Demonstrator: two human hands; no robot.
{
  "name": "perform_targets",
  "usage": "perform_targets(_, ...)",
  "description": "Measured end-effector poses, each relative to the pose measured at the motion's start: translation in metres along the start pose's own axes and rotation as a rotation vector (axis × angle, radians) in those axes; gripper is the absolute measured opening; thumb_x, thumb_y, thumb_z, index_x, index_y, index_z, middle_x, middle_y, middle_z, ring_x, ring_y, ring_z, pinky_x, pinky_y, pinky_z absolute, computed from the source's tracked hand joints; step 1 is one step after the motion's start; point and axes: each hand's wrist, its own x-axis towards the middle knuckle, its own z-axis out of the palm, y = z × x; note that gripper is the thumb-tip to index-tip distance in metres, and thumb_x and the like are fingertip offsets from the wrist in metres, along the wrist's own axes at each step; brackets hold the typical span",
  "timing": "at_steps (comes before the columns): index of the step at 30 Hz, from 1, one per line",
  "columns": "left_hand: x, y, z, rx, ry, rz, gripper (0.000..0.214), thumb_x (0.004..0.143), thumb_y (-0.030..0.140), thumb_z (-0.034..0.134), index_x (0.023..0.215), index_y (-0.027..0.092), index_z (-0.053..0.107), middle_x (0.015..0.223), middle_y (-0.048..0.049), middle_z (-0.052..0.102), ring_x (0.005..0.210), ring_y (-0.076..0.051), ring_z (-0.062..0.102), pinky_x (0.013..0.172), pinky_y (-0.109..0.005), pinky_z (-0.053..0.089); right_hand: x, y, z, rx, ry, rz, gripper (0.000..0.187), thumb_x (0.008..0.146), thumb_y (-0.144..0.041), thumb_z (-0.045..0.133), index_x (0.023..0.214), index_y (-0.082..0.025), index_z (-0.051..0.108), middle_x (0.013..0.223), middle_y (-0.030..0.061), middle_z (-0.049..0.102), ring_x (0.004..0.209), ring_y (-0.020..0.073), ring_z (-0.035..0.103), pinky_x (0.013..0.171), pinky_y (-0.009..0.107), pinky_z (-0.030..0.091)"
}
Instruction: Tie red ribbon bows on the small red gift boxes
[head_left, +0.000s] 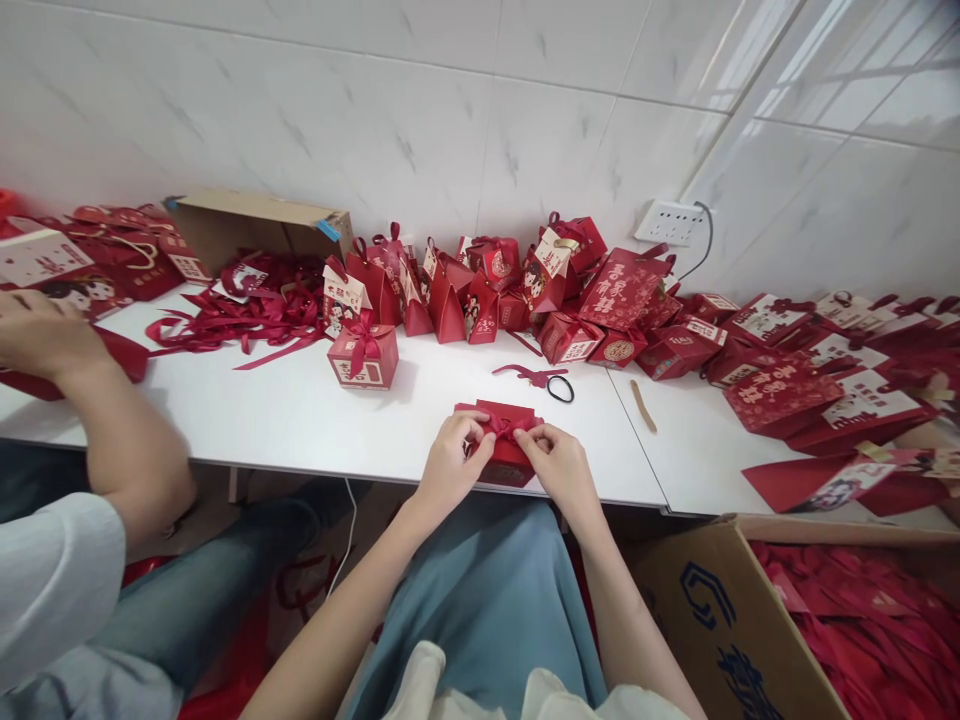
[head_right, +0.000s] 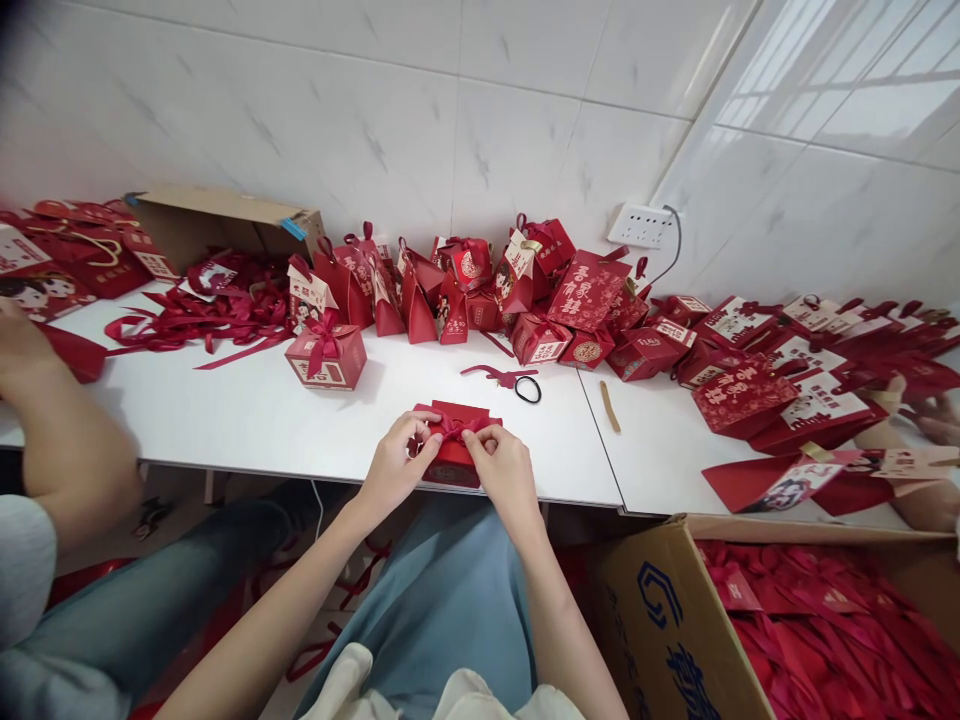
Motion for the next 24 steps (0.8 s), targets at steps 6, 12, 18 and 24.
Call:
perform_targets(6,0.002,-0.004,-0.002,-0.044,-0.011,-0.031,0.019,0.084,0.021,0.05,0.066,0.02,0.044,0.101,-0.0057,0.059,0.09,-0.016,0.057,0.068,-0.028,0.046,0.005,0.009,-0.005,0.091,-0.099,-0.03,0.035,0.073,-0.052,0.054,0.062,-0.019,0.056,0.048,-0.0045,0.039,0.049,0.0122,0.034,0.048,0.026,0.028)
perform_targets(12,0.003,-0.008,-0.003,-0.03,0.018,-0.068,0.019,0.083,0.025,0.051,0.065,0.019,0.046,0.094,-0.0039,0.049,0.071,-0.011,0.052,0.061,-0.026,0.045,0.008,0.017,-0.009,0.135,-0.17,-0.055,0.033,0.075,-0.051,0.052,0.066,-0.02,0.054,0.055,-0.0022,0.047,0.053,0.0136,0.04,0.052,0.026,0.031)
perform_targets(18,0.002,-0.007,-0.004,-0.041,0.053,-0.123,0.019,0.082,0.026,0.052,0.065,0.02,0.046,0.084,-0.0014,0.046,0.067,-0.012,0.048,0.062,-0.027,0.044,0.007,0.019,-0.018,0.099,-0.205,-0.061,0.032,0.077,-0.049,0.05,0.066,-0.02,0.052,0.055,-0.003,0.046,0.053,0.0131,0.039,0.052,0.025,0.031)
perform_targets(24,0.002,-0.003,-0.001,-0.04,0.028,-0.176,0.018,0.082,0.028,0.051,0.066,0.02,0.046,0.079,0.0001,0.045,0.068,-0.013,0.048,0.065,-0.028,0.043,0.002,0.011,-0.02,0.027,-0.181,-0.065,0.038,0.077,-0.055,0.051,0.067,-0.019,0.057,0.052,-0.0038,0.043,0.052,0.0124,0.037,0.05,0.025,0.03)
